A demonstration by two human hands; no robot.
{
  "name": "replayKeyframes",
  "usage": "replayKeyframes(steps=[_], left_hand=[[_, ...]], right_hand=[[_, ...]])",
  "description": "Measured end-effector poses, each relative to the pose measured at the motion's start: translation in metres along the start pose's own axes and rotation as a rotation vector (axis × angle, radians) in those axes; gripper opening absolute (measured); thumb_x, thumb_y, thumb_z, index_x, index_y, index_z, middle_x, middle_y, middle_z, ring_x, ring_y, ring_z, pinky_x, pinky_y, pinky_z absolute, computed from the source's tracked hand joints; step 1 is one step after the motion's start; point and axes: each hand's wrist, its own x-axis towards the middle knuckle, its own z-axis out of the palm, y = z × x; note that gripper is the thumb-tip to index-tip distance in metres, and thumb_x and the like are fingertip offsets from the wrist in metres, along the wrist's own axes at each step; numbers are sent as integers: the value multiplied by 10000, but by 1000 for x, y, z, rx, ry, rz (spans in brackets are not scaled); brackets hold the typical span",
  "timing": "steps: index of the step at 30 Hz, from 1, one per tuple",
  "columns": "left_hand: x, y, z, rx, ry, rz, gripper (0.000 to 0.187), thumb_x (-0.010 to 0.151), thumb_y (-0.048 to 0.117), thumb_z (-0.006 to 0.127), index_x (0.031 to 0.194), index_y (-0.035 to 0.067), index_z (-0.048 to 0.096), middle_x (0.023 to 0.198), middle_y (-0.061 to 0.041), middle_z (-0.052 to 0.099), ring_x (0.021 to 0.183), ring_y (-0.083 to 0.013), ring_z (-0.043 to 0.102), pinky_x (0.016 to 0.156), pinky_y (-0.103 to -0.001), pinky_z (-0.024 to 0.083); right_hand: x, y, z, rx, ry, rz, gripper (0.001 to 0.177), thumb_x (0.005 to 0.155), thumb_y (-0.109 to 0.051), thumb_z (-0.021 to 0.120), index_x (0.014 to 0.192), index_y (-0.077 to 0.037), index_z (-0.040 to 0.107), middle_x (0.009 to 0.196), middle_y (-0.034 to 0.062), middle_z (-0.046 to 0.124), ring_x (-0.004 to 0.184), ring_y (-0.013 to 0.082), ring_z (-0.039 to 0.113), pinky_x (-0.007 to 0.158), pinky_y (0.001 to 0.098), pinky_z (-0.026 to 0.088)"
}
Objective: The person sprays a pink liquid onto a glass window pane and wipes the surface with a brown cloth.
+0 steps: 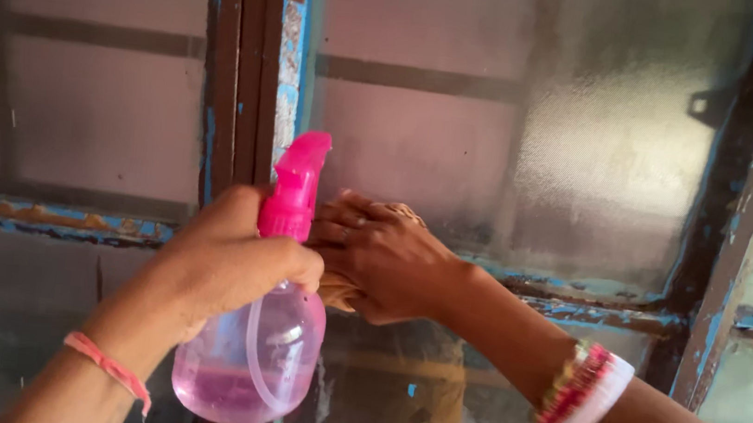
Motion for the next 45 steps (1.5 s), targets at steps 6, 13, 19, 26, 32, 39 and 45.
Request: replayKeyframes(steps=[6,13,19,26,32,39,45], left_hand=[[-1,5,26,18,-2,-7,128,595,63,724,648,-2,628,561,-65,626,559,-170,621,566,-340,491],[3,12,58,-34,-18,40,162,605,59,721,692,38,587,589,-33,582,568,-156,587,560,-341,482],[-2,22,65,-14,-40,43,168,635,64,712,673,11,557,603,-55,579,578,-162,582,562,-345,468],[-9,23,68,27,-41,-25,140,666,-3,715,785,-2,640,673,-83,643,652,-191,650,636,-351,518],[-7,24,75,20,-15,20,172,631,11,726,780,-24,645,646,-68,606,611,-178,598,582,-354,495],[-12,39,106,-28,-47,18,167,583,38,731,697,-9,618,581,-51,594,557,-173,586,550,-342,481],[-13,49,138,-61,-84,45,189,569,60,731,692,25,592,581,-39,573,563,-165,591,547,-346,488]], right_hand=[[-54,20,-20,6,30,-55,870,529,-109,830,1363,-226,611,1510,-28,501,1443,208,367,1236,507,190],[-136,58,-42,-88,-83,-50,831,571,-121,842,1361,-250,617,1565,-43,475,1496,200,343,1233,495,167],[-157,69,-39,-145,48,-88,734,665,-153,811,1362,-235,596,1548,-17,467,1465,209,349,1248,478,197],[-75,34,-10,-50,33,-35,809,647,-201,818,1416,-199,568,1508,57,483,1430,254,377,1233,463,198],[-66,30,-8,-82,96,-59,516,833,-293,769,1323,-201,636,1506,38,524,1482,258,408,1302,498,220],[-147,53,-21,-115,105,-3,691,721,-244,790,1384,-289,601,1555,-51,431,1483,207,304,1232,590,139],[-225,81,-38,-124,-26,110,887,657,-272,828,1482,-331,510,1654,-84,320,1545,220,214,1223,567,112]])
